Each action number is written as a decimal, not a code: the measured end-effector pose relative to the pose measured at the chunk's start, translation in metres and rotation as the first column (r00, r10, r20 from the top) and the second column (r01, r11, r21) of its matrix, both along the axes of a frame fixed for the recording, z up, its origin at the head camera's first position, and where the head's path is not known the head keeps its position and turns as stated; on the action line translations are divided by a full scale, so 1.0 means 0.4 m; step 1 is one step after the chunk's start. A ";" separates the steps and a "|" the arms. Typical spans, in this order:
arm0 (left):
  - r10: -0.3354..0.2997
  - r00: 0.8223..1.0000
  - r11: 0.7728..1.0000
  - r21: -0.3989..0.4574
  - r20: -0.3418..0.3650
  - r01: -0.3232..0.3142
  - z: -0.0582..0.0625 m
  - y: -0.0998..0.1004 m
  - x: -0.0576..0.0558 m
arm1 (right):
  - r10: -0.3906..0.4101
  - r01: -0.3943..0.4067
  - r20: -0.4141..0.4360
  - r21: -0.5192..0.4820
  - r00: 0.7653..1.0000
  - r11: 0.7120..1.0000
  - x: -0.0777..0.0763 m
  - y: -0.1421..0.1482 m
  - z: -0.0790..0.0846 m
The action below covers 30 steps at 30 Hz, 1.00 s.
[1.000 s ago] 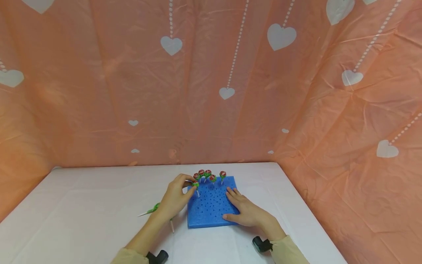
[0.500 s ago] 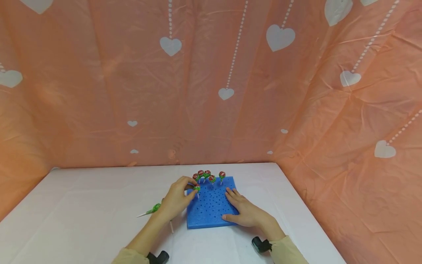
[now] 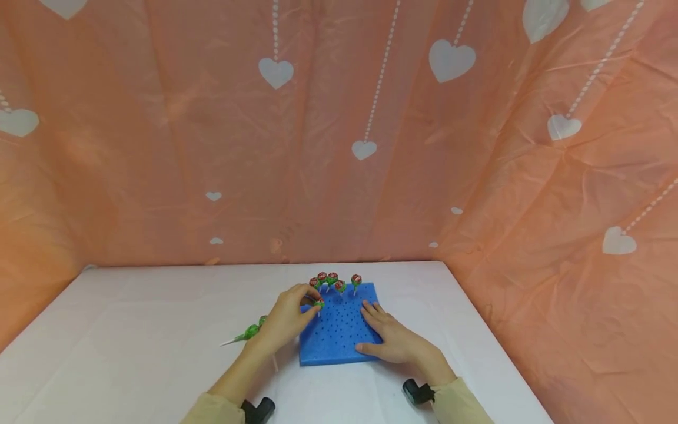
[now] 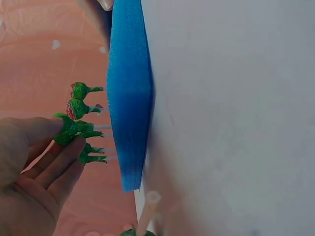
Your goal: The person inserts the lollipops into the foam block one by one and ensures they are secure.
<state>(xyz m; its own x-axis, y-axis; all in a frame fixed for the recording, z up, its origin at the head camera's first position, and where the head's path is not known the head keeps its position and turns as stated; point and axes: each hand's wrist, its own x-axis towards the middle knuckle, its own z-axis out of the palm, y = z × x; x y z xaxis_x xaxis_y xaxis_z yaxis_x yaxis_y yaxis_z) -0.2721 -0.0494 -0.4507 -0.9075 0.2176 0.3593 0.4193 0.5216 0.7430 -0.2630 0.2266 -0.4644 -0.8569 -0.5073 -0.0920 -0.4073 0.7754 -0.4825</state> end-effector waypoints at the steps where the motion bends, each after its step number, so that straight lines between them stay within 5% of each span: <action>1: 0.002 1.000 1.000 -0.002 0.008 -0.002 0.001 0.001 0.001 | 0.002 -0.002 0.001 0.000 1.000 1.000 0.000 0.000 -0.002; 15: 0.018 1.000 1.000 0.000 0.005 -0.018 0.009 -0.001 0.005 | 0.008 -0.008 -0.019 0.001 1.000 1.000 -0.003 0.000 -0.004; 30: 0.030 0.998 0.995 -0.091 -0.053 -0.035 0.017 -0.011 0.005 | 0.007 -0.007 -0.025 0.002 1.000 1.000 -0.001 -0.002 -0.002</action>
<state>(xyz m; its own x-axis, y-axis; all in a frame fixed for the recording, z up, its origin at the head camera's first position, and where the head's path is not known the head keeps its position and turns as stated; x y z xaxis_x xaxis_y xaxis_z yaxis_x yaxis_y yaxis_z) -0.2700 -0.0537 -0.4441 -0.8955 0.2228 0.3854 0.4374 0.6005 0.6694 -0.2635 0.2256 -0.4651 -0.8552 -0.5133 -0.0716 -0.4246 0.7732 -0.4710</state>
